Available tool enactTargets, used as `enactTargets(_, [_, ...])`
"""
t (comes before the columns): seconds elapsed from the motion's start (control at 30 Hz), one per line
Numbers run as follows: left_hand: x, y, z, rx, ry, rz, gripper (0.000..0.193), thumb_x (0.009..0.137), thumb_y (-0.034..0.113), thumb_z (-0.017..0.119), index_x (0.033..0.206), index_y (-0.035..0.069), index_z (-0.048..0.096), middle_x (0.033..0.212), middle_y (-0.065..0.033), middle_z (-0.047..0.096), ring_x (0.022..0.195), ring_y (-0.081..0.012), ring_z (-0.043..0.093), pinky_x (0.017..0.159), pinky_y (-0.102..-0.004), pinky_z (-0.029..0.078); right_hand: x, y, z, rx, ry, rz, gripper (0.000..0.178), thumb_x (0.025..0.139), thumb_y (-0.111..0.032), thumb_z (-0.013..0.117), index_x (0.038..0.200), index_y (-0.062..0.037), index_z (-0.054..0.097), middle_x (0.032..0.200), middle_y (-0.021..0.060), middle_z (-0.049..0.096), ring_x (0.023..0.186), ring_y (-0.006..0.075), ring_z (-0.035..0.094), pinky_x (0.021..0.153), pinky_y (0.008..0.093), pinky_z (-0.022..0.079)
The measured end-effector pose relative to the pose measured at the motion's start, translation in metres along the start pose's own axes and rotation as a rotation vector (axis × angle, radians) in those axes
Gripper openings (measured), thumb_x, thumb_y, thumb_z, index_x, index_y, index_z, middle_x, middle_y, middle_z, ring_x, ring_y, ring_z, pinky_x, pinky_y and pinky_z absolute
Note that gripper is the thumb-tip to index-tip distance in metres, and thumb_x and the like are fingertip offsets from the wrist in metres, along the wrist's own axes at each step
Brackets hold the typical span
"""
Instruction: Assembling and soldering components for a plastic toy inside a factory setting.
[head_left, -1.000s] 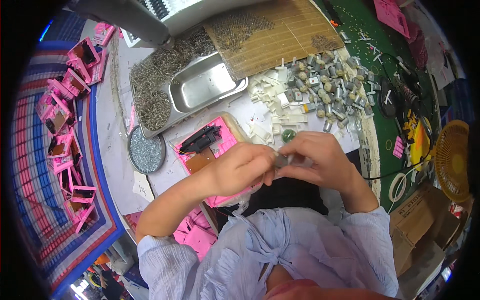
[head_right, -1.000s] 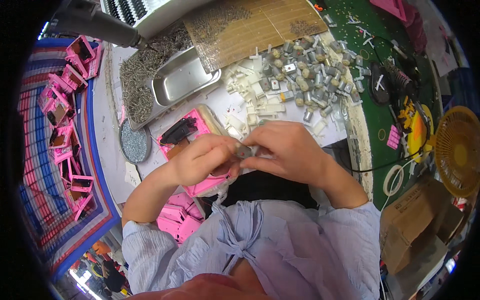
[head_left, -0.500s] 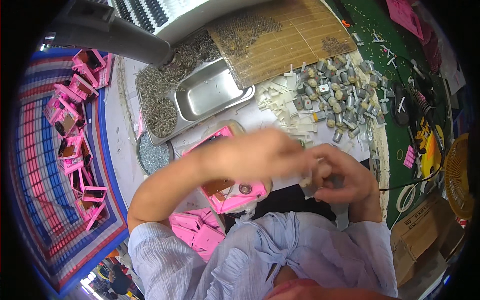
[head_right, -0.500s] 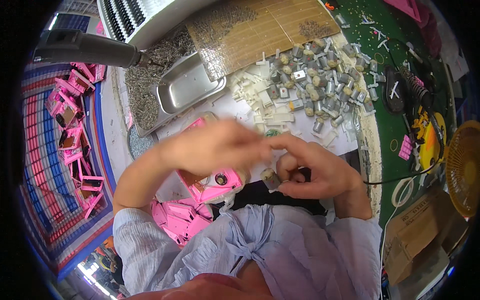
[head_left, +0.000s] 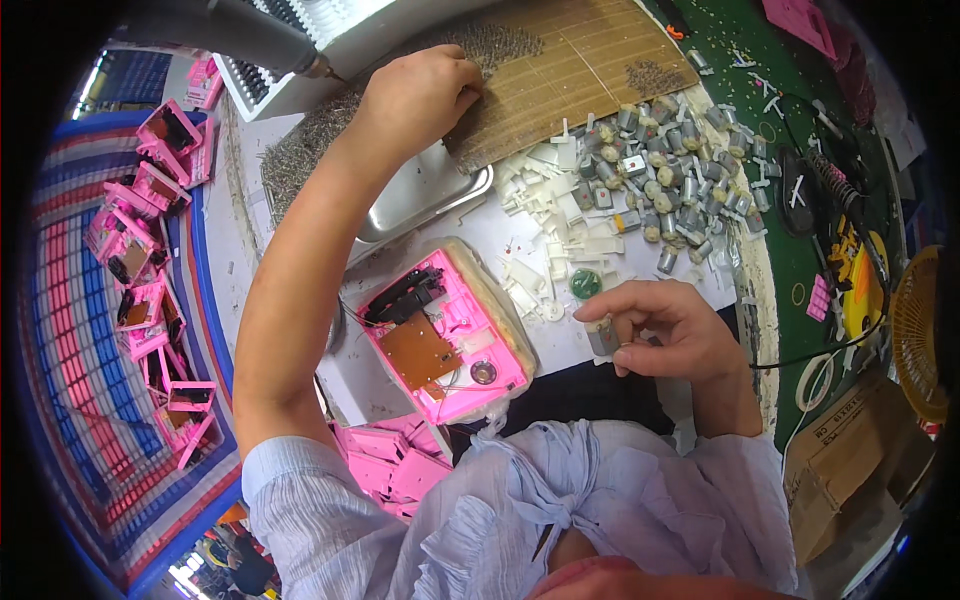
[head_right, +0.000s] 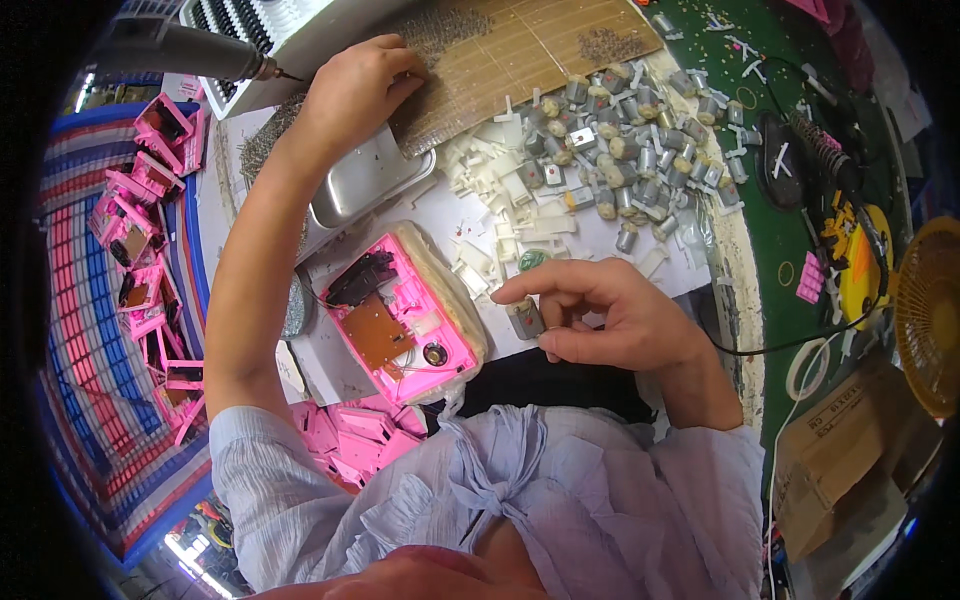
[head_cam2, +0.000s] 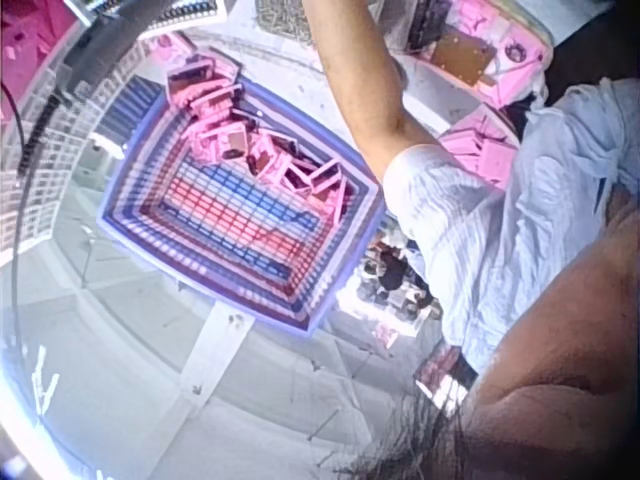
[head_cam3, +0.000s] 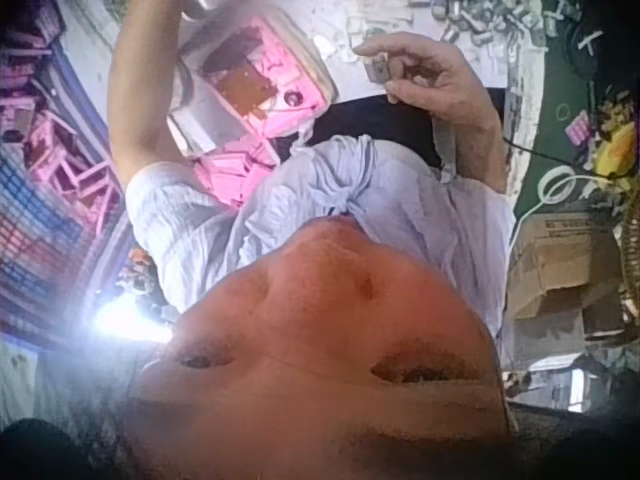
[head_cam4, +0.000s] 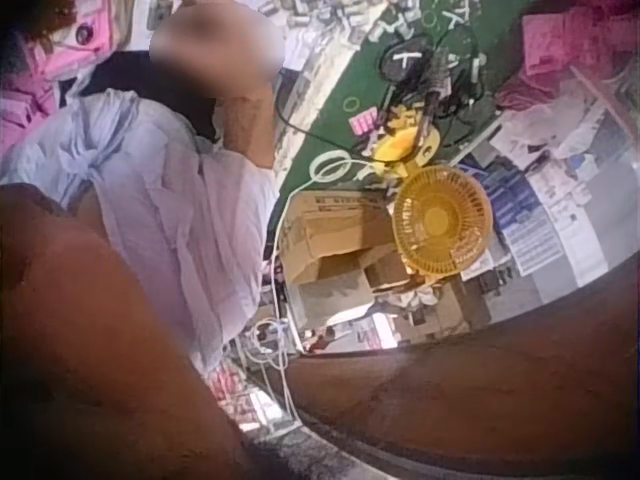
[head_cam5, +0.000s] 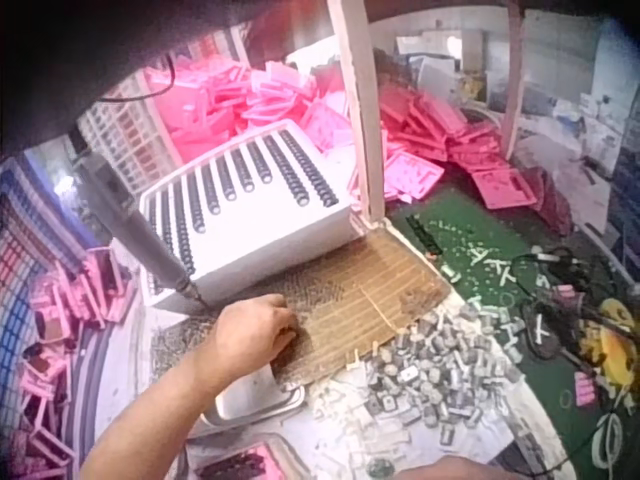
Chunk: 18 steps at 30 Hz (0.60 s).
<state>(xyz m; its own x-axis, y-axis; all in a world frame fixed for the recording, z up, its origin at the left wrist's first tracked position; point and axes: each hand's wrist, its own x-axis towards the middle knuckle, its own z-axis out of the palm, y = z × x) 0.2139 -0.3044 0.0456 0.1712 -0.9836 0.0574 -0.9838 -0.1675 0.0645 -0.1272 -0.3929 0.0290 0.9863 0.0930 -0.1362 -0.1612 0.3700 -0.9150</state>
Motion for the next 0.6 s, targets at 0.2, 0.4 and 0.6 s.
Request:
enactTargets(0.2, [0.005, 0.004, -0.001, 0.017, -0.059, 0.026, 0.014, 0.092, 0.016, 0.064, 0.102, 0.008, 0.071, 0.102, -0.0106, 0.066, 0.096, -0.0343, 0.066, 0.084, -0.0448, 0.054, -0.008, -0.004, 0.005, 0.005, 0.034, 0.007, 0.051, 0.088, -0.003, 0.069, 0.138, -0.0007, 0.059, 0.069, -0.0038, 0.058, 0.063, 0.0024, 0.052, 0.06, 0.0192, 0.037])
enactTargets(0.4, [0.005, -0.004, 0.002, -0.137, 0.108, -0.043, 0.015, 0.093, 0.014, 0.064, 0.102, 0.003, 0.068, 0.102, -0.0153, 0.064, 0.101, -0.0367, 0.064, 0.087, -0.0443, 0.052, -0.013, -0.009, 0.011, 0.039, 0.095, 0.015, 0.048, 0.086, -0.003, 0.071, 0.132, 0.0059, 0.061, 0.071, 0.002, 0.061, 0.067, 0.0096, 0.064, 0.067, 0.0238, 0.051])
enactTargets(0.6, [0.001, -0.012, 0.004, -0.114, 0.074, 0.036, 0.013, 0.092, 0.013, 0.064, 0.1, 0.004, 0.069, 0.099, -0.0128, 0.065, 0.095, -0.0355, 0.066, 0.083, -0.0447, 0.053, -0.01, -0.003, 0.013, 0.02, 0.05, -0.033, 0.05, 0.089, -0.002, 0.066, 0.138, -0.0008, 0.059, 0.07, -0.0026, 0.06, 0.067, 0.0046, 0.057, 0.065, 0.0211, 0.043])
